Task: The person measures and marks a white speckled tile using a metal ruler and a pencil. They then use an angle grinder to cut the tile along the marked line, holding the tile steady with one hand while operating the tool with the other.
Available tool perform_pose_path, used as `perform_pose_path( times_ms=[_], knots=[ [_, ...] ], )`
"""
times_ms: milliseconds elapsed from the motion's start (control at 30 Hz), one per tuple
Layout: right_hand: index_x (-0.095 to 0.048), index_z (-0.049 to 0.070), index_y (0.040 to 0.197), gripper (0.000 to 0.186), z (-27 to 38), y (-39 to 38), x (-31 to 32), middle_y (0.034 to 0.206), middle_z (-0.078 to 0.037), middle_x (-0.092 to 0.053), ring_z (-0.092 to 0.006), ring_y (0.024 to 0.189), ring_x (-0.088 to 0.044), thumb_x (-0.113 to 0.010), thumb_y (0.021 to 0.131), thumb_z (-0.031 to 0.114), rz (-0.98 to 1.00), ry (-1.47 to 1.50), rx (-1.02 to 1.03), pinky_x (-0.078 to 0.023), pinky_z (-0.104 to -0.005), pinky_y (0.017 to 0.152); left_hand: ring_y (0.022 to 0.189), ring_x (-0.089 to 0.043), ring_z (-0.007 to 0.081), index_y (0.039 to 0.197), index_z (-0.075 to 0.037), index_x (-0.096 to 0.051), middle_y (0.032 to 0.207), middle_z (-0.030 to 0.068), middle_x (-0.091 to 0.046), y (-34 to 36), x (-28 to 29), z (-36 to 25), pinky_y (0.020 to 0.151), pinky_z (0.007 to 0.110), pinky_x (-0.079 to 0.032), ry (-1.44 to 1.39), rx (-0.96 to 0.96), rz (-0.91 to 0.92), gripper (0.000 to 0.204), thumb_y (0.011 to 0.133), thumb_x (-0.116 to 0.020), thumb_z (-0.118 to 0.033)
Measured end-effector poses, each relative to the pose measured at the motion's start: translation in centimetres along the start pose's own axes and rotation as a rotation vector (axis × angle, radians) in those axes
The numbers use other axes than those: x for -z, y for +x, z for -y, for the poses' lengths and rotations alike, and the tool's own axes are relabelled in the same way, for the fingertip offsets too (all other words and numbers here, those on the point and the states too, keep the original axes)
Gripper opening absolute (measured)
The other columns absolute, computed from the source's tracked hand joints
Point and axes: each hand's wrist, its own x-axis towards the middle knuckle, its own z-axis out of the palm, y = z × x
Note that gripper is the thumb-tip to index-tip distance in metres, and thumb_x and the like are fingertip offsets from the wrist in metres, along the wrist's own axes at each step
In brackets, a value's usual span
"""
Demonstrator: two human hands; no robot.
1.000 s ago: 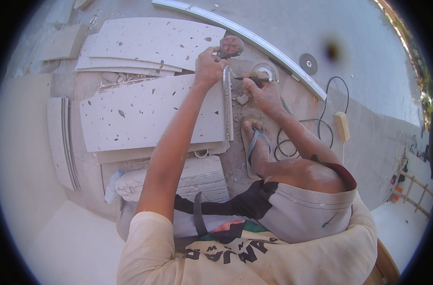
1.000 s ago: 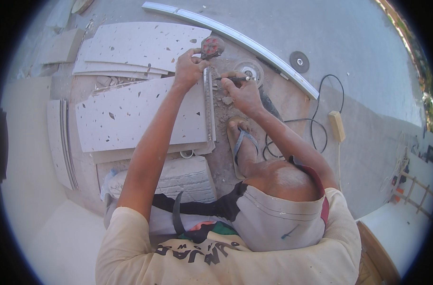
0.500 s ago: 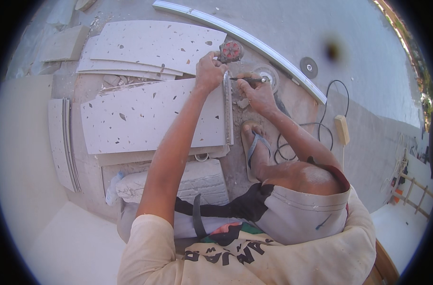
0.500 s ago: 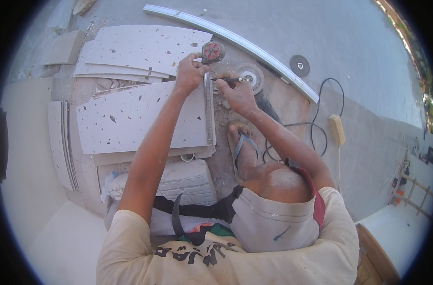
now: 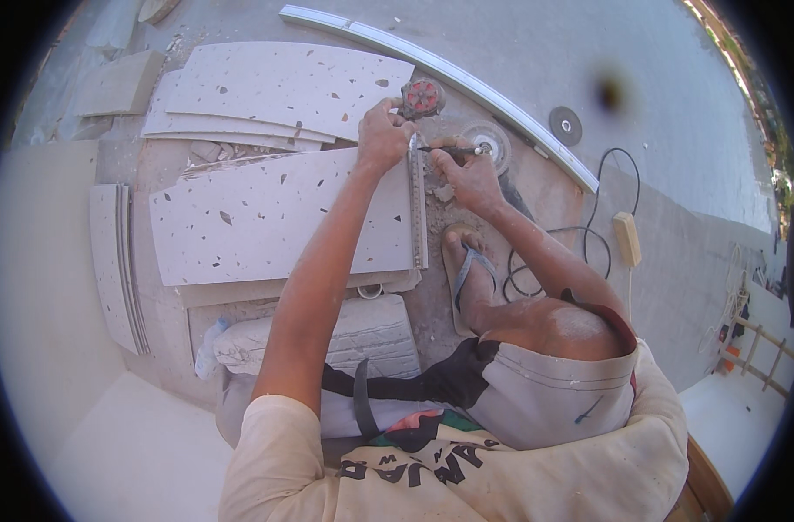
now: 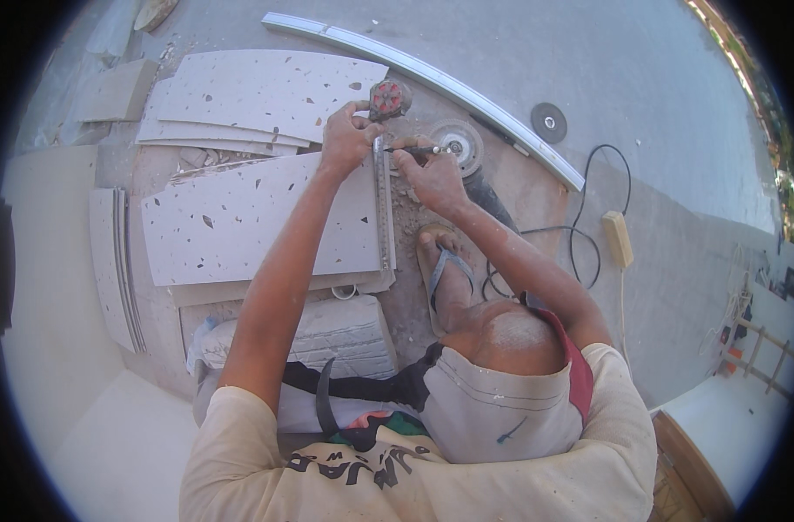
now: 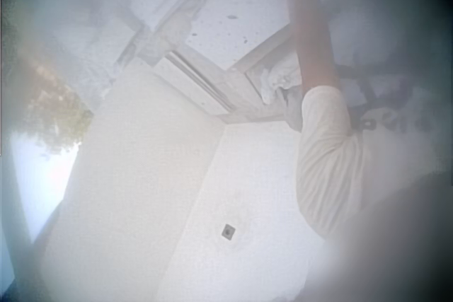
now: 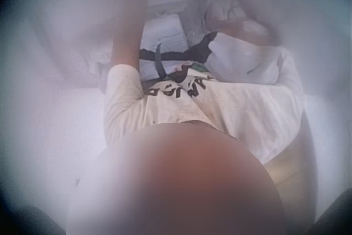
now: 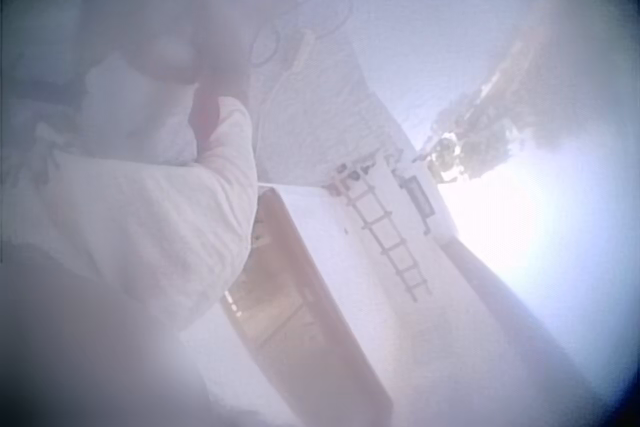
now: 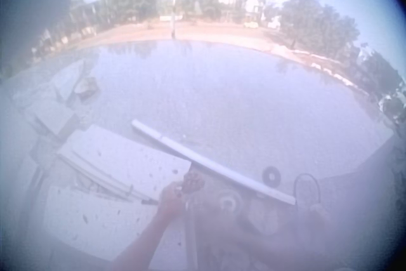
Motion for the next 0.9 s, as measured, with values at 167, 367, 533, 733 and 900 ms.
perform_pose_path(
  times_ms=[167, 367, 533, 733, 900],
  knots=[
    [-0.074, 0.002, 0.116, 0.024, 0.0, 0.0, 0.1, 0.091, -0.004, -0.074, -0.0100, 0.082, -0.065, -0.068, 0.099, 0.019, -0.016, -0.067, 0.037, -0.053, -0.0273, 0.076, 0.080, -0.073, 0.0226, 0.126, 0.002, -0.067, 0.084, 0.0115, -0.077, 0.1, -0.1, 0.3, 0.081, 0.038, -0.056, -0.011, 0.009, -0.004, 0.048, 0.080, -0.077, -0.009],
    [-0.075, 0.003, 0.113, 0.021, -0.4, 0.1, 0.5, 0.087, -0.004, -0.074, -0.0099, 0.081, -0.067, -0.068, 0.098, 0.016, -0.064, 0.080, 0.057, -0.053, -0.0269, 0.075, 0.079, -0.073, 0.0210, 0.126, 0.003, -0.067, 0.084, 0.0114, -0.077, -0.2, 0.2, 0.2, 0.081, 0.037, -0.056, -0.042, 0.024, -0.010, 0.047, 0.081, -0.077, -0.008],
    [-0.074, 0.004, 0.116, 0.022, 1.3, 3.9, 5.3, 0.090, -0.005, -0.074, -0.0117, 0.083, -0.067, -0.069, 0.098, 0.017, -0.282, -0.033, 0.195, -0.054, -0.0285, 0.077, 0.078, -0.068, 0.0096, 0.132, 0.004, -0.064, 0.086, 0.0070, -0.077, -1.1, 0.8, -0.5, 0.070, 0.026, -0.052, -0.183, 0.050, -0.040, 0.045, 0.088, -0.075, -0.001],
    [-0.067, 0.005, 0.131, 0.050, -6.0, 11.5, 17.2, 0.124, -0.020, -0.068, -0.0360, 0.117, -0.064, -0.076, 0.092, 0.034, -0.396, -0.895, 0.359, -0.050, -0.0462, 0.103, 0.082, -0.071, 0.0143, 0.137, 0.009, -0.056, 0.098, 0.0130, -0.077, -2.2, 6.3, -3.7, 0.073, 0.028, -0.059, -0.534, 0.078, 0.081, 0.047, 0.094, -0.071, -0.002],
    [-0.060, 0.004, 0.141, 0.069, -6.8, 12.1, 17.4, 0.133, -0.020, -0.062, -0.0374, 0.127, -0.057, -0.078, 0.087, 0.044, -0.183, -0.993, 0.168, -0.045, -0.0482, 0.109, 0.078, -0.069, 0.0140, 0.137, 0.009, -0.052, 0.097, 0.0113, -0.070, -5.3, 13.6, -2.9, 0.069, 0.027, -0.059, -0.373, 0.134, 0.267, 0.043, 0.099, -0.064, -0.007]
  ],
)
